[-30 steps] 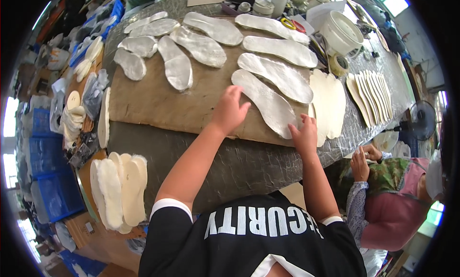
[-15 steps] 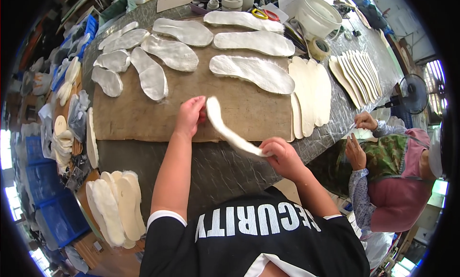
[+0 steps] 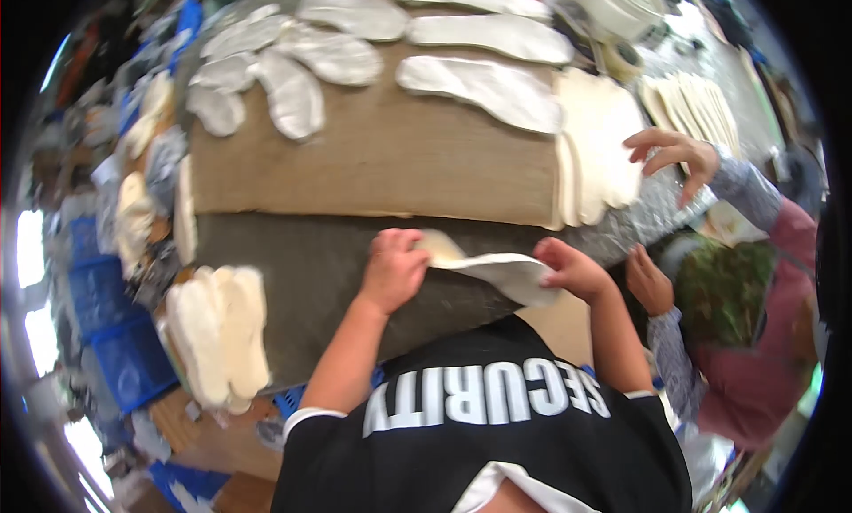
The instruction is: Processing and handling shoe insoles or components at a factory workstation, including trimming with scissors.
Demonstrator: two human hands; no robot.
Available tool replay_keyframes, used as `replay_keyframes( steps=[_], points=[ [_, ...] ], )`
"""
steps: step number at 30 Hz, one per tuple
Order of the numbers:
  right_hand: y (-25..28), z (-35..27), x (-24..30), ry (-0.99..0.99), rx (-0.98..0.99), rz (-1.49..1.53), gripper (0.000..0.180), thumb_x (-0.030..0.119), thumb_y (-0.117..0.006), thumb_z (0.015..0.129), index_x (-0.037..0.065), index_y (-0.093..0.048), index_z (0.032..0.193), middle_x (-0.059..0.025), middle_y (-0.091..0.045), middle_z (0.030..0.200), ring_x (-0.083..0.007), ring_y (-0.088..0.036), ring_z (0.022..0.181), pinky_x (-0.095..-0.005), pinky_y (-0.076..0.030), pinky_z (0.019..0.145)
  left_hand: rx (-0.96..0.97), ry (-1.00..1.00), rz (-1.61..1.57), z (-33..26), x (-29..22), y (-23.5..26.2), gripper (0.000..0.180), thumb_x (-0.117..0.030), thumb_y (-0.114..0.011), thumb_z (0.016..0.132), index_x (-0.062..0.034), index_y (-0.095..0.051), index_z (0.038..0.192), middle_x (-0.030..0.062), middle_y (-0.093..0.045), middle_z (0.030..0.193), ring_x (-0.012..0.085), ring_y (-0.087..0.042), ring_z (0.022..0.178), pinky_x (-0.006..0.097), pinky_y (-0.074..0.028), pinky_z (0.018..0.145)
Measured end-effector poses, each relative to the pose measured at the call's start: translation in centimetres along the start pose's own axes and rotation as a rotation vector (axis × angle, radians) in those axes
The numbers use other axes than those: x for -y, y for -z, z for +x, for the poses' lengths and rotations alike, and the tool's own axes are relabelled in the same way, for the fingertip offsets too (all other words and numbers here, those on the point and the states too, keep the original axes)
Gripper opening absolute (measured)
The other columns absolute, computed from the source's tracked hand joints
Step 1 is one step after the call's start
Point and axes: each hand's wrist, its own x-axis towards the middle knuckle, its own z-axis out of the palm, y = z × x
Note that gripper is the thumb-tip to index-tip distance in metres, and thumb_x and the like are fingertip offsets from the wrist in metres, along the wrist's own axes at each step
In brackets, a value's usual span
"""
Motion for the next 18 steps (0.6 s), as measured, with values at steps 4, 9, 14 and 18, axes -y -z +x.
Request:
replay_keyframes(
  steps=[4, 9, 14, 18],
  points=[
    [2.0, -2.0, -1.4, 0.066, -0.046, 0.202, 0.051, -0.002, -0.078, 0.065, 0.009, -0.051, 0.106, -0.0004, -0.058, 0.095, -0.0134, -0.059, 0.09, -0.0278, -0.05, 0.078, 0.207, 0.13, -0.39, -0.1, -1.5, 1.7, 0.009, -0.012, -0.067, 0.077, -0.0064, -0.063, 0.083, 0.0072, -0.062, 0.095, 0.0269, -0.056, 0.097, 0.038, -0.043, 0.086],
    [0.6, -1.1, -2.8, 0.135, -0.167, 0.269, 0.047, -0.006, -0.076, 0.064, 0.008, -0.051, 0.102, -0.0031, -0.06, 0.095, -0.0138, -0.06, 0.086, -0.0261, -0.05, 0.075, 0.402, 0.61, -0.658, -4.2, -2.2, 1.7, 0.013, -0.014, -0.065, 0.083, -0.0025, -0.063, 0.087, 0.0092, -0.064, 0.084, 0.0256, -0.061, 0.082, 0.033, -0.048, 0.075],
    [-3.4, -1.8, -0.7, 0.534, -0.796, -0.756, 0.01, -0.003, -0.066, 0.078, 0.003, -0.057, 0.079, -0.0082, -0.059, 0.078, -0.0197, -0.06, 0.076, -0.0272, -0.05, 0.069, 0.039, 0.564, -0.381, -7.7, -1.4, -2.0, 0.016, -0.012, -0.062, 0.086, -0.0011, -0.068, 0.095, 0.0148, -0.068, 0.09, 0.0283, -0.064, 0.085, 0.036, -0.05, 0.079],
    [-12.9, -1.2, 7.8, 0.656, 0.055, -0.634, 0.04, -0.001, -0.064, 0.079, 0.009, -0.064, 0.118, -0.01, -0.059, 0.078, -0.0219, -0.061, 0.073, -0.0304, -0.049, 0.064, 0.024, 0.474, -0.284, -9.1, -0.7, -1.6, 0.019, -0.011, -0.056, 0.086, -0.0035, -0.07, 0.095, 0.0166, -0.067, 0.091, 0.0322, -0.065, 0.086, 0.038, -0.051, 0.076]
  ],
)
